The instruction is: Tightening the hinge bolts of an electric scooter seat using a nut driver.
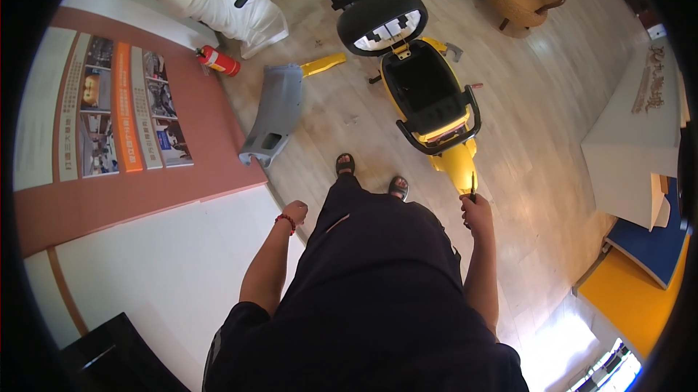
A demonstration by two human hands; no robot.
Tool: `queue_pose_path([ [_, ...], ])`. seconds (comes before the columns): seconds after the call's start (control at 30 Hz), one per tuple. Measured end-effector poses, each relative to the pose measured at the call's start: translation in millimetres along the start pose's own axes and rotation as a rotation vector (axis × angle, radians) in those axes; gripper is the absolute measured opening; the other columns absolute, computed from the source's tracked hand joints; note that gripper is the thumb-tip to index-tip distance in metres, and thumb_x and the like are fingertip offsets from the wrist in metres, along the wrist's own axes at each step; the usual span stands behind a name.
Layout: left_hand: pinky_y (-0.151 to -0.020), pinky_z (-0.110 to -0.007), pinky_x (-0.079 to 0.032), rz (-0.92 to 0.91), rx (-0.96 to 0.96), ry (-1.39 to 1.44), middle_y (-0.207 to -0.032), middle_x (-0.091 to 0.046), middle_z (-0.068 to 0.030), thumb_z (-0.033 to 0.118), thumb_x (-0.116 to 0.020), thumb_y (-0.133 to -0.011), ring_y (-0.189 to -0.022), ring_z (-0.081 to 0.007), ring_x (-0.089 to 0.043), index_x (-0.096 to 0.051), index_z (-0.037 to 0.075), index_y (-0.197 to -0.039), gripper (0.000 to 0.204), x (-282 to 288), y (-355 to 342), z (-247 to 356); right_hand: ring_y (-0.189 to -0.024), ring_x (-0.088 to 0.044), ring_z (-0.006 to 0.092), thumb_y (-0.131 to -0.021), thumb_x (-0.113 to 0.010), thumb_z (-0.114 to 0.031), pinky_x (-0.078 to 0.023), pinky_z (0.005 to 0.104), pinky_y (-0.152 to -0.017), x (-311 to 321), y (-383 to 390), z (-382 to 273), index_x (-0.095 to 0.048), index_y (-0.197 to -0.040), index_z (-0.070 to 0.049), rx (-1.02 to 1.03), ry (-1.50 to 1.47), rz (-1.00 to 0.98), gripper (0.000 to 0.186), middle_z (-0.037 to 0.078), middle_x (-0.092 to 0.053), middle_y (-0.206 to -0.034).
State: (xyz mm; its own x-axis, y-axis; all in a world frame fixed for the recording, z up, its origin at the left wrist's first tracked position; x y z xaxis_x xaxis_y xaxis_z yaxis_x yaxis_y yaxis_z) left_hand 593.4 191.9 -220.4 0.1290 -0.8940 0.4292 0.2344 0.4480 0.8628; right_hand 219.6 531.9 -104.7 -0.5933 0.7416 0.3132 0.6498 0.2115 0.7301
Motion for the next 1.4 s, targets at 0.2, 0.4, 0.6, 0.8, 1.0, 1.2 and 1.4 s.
queue_pose_path([
  [0.2,-0.059,-0.031,-0.051,0.107,-0.087,0.035,-0.076,-0.063,-0.0119,0.021,-0.047,-0.079,-0.059,-0.0203,-0.062,-0.061,0.003,-0.100,0.031,8,1,35,-0.046,-0.046,0.0085,-0.080,-0.055,-0.015,-0.035,0.0231,-0.039,-1,4,4,-0.058,-0.085,-0.003,-0.002,-0.043,-0.019,0.013,0.001,-0.051,-0.062],
  [0.4,-0.066,-0.033,-0.051,0.110,-0.083,0.045,-0.080,-0.064,-0.0142,0.024,-0.048,-0.079,-0.069,-0.0246,-0.064,-0.062,0.005,-0.098,0.030,-3,8,28,-0.046,-0.046,0.0083,-0.080,-0.055,-0.016,-0.035,0.0228,-0.040,-6,3,3,-0.059,-0.085,-0.004,0.020,0.006,-0.040,0.013,0.000,-0.050,-0.062],
  [0.6,-0.060,-0.031,-0.052,0.131,-0.132,-0.144,-0.083,-0.063,-0.0124,0.022,-0.047,-0.079,-0.064,-0.0218,-0.062,-0.060,0.002,-0.102,0.033,-16,-5,-44,-0.047,-0.047,0.0089,-0.079,-0.056,-0.017,-0.037,0.0236,-0.042,-19,-5,2,-0.060,-0.085,-0.004,0.019,0.127,-0.114,0.015,0.001,-0.050,-0.061],
  [0.8,-0.081,-0.038,-0.047,0.049,0.031,-0.119,-0.096,-0.063,-0.0180,0.026,-0.043,-0.080,-0.088,-0.0318,-0.061,-0.063,0.004,-0.099,0.036,-12,2,-68,-0.054,-0.054,0.0173,-0.078,-0.057,-0.022,-0.043,0.0333,-0.053,-39,-6,-13,-0.060,-0.079,0.001,0.108,0.276,-0.088,0.024,0.009,-0.056,-0.062],
  [1.0,-0.067,-0.036,-0.051,-0.082,0.047,-0.182,-0.088,-0.064,-0.0174,0.025,-0.042,-0.081,-0.069,-0.0261,-0.064,-0.062,0.002,-0.100,0.036,38,-16,-39,-0.051,-0.051,0.0132,-0.079,-0.058,-0.022,-0.042,0.0291,-0.049,-72,-2,9,-0.058,-0.078,0.000,0.104,0.350,-0.048,0.022,0.005,-0.053,-0.060],
  [1.2,-0.063,-0.034,-0.051,-0.097,0.001,-0.093,-0.083,-0.065,-0.0138,0.027,-0.047,-0.081,-0.068,-0.0234,-0.064,-0.063,0.004,-0.097,0.031,76,-57,4,-0.070,-0.058,0.0353,-0.078,-0.057,-0.029,-0.043,0.0420,-0.063,-114,20,16,-0.058,-0.078,0.003,-0.016,0.331,-0.053,0.032,0.024,-0.058,-0.071],
  [1.4,-0.072,-0.036,-0.049,-0.148,-0.108,-0.319,-0.084,-0.065,-0.0118,0.032,-0.051,-0.083,-0.077,-0.0254,-0.063,-0.064,0.010,-0.097,0.029,86,-153,15,-0.075,-0.057,0.0395,-0.080,-0.054,-0.027,-0.043,0.0437,-0.065,-149,26,17,-0.058,-0.079,0.001,-0.075,0.436,-0.076,0.029,0.024,-0.059,-0.076],
])
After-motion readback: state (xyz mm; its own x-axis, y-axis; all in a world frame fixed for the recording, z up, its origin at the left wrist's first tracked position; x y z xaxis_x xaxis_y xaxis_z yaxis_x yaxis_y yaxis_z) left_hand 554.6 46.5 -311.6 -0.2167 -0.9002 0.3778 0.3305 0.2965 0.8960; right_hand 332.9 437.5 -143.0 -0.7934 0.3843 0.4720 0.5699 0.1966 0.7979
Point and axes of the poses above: each hand's wrist, its own y-axis away from the middle knuckle, its own x-axis out of the back of the hand, z = x × y, the point moved 2 cm from there along -y, towards the middle knuckle
